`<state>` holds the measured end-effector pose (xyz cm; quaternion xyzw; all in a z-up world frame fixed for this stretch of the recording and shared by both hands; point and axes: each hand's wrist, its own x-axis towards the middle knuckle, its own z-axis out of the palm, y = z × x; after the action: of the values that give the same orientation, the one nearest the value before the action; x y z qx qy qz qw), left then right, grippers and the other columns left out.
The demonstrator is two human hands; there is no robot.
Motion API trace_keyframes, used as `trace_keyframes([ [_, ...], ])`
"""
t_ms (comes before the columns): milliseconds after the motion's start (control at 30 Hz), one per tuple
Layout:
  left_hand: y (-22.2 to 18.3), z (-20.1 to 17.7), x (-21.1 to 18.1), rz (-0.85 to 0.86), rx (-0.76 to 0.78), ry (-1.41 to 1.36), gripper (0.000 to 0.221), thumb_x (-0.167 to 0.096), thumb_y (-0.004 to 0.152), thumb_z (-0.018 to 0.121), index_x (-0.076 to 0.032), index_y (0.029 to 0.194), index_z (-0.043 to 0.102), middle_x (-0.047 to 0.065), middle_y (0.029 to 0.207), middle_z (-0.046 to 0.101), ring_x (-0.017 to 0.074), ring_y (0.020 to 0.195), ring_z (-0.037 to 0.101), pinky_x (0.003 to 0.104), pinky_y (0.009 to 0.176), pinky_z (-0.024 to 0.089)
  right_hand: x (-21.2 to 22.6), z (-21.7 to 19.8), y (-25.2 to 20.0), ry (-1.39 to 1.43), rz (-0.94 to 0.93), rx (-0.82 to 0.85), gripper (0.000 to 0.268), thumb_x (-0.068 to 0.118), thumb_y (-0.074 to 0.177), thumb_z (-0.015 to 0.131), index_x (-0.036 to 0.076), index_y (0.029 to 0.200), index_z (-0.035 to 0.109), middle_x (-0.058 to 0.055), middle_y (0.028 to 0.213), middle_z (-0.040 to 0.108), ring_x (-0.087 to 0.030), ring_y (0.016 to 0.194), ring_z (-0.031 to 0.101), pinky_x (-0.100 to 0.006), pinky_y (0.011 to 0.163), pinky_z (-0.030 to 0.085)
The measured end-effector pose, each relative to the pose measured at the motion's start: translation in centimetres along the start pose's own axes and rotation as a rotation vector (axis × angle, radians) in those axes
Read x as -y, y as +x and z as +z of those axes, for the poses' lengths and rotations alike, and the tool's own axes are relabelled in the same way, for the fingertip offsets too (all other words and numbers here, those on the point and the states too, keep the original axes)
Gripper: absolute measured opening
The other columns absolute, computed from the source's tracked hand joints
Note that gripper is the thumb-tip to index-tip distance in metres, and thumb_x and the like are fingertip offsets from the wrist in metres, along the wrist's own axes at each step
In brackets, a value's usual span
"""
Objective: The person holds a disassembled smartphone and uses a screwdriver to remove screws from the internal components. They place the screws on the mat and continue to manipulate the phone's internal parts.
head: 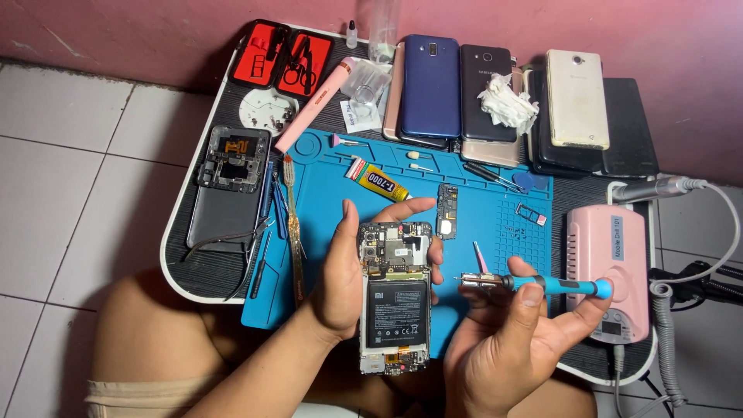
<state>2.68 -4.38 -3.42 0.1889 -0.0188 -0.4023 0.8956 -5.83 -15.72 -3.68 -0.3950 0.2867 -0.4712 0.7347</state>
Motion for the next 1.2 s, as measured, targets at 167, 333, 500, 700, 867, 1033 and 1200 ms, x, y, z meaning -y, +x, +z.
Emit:
trace_keyframes([
  [167, -0.1, 0.1, 0.2, -0.007, -0.01, 0.06, 0.089, -0.073, 0.094, 0.03, -0.004, 0.149, 0.046, 0.02, 0.1, 0.064, 0.027, 0.085, 0.069, 0.041, 0.07, 0.063, 0.1, 0.0, 0.1, -0.038, 0.017, -0.011, 0.067, 0.018, 0.103, 0.062, 0.031, 0.158, 0.024, -0.014, 0.116, 0.067, -0.025, 0.078, 0.068, -0.041, 0.064, 0.063],
  [333, 0.0, 0.0, 0.1, 0.012, 0.008, 0.052, 0.089, -0.073, 0.095, 0.031, -0.006, 0.151, 0.045, 0.021, 0.1, 0.063, 0.0274, 0.085, 0.069, 0.041, 0.07, 0.063, 0.1, -0.1, 0.4, -0.048, 0.005, -0.051, 0.071, 0.02, 0.102, 0.063, 0.031, 0.16, 0.024, -0.013, 0.114, 0.069, -0.021, 0.087, 0.069, -0.034, 0.068, 0.062],
  [500, 0.0, 0.0, 0.1, 0.029, -0.001, 0.037, 0.086, -0.072, 0.095, 0.031, -0.006, 0.149, 0.045, 0.021, 0.096, 0.062, 0.0279, 0.082, 0.068, 0.042, 0.07, 0.063, 0.8, -0.2, 0.8, 0.011, -0.029, -0.094, 0.066, 0.014, 0.101, 0.062, 0.028, 0.158, 0.032, -0.014, 0.118, 0.067, -0.02, 0.097, 0.069, -0.034, 0.066, 0.063],
  [700, 0.1, 0.3, 0.1, 0.052, -0.039, 0.081, 0.085, -0.072, 0.095, 0.032, -0.006, 0.146, 0.047, 0.021, 0.093, 0.063, 0.0292, 0.081, 0.068, 0.043, 0.066, 0.062, 1.7, -1.6, 2.5, -0.058, -0.087, -0.149, 0.06, 0.018, 0.103, 0.068, 0.032, 0.151, 0.035, -0.013, 0.12, 0.07, -0.023, 0.081, 0.07, -0.032, 0.062, 0.062],
  [867, 0.0, 0.1, 0.5, 0.077, -0.014, 0.1, 0.084, -0.071, 0.095, 0.032, -0.007, 0.148, 0.045, 0.022, 0.095, 0.063, 0.0284, 0.081, 0.067, 0.042, 0.068, 0.061, 1.1, -2.2, 2.4, -0.042, -0.098, -0.07, 0.057, 0.014, 0.103, 0.066, 0.029, 0.148, 0.034, -0.012, 0.123, 0.068, -0.02, 0.093, 0.07, -0.031, 0.06, 0.06],
  [1033, -0.1, 0.3, 0.7, 0.096, -0.024, 0.146, 0.087, -0.072, 0.092, 0.036, -0.008, 0.151, 0.043, 0.021, 0.097, 0.064, 0.0265, 0.082, 0.068, 0.04, 0.068, 0.062, 0.5, -1.7, 1.8, -0.059, -0.1, -0.041, 0.067, 0.016, 0.099, 0.069, 0.028, 0.152, 0.03, -0.015, 0.128, 0.066, -0.024, 0.094, 0.069, -0.034, 0.065, 0.062],
  [1200, -0.1, 0.4, 0.7, 0.096, -0.044, 0.145, 0.09, -0.073, 0.091, 0.032, -0.009, 0.153, 0.041, 0.021, 0.096, 0.064, 0.0265, 0.081, 0.068, 0.04, 0.068, 0.061, 0.3, -0.9, 1.0, -0.06, -0.105, -0.02, 0.069, 0.006, 0.1, 0.064, 0.026, 0.156, 0.03, -0.023, 0.126, 0.067, -0.025, 0.096, 0.07, -0.033, 0.077, 0.065],
])
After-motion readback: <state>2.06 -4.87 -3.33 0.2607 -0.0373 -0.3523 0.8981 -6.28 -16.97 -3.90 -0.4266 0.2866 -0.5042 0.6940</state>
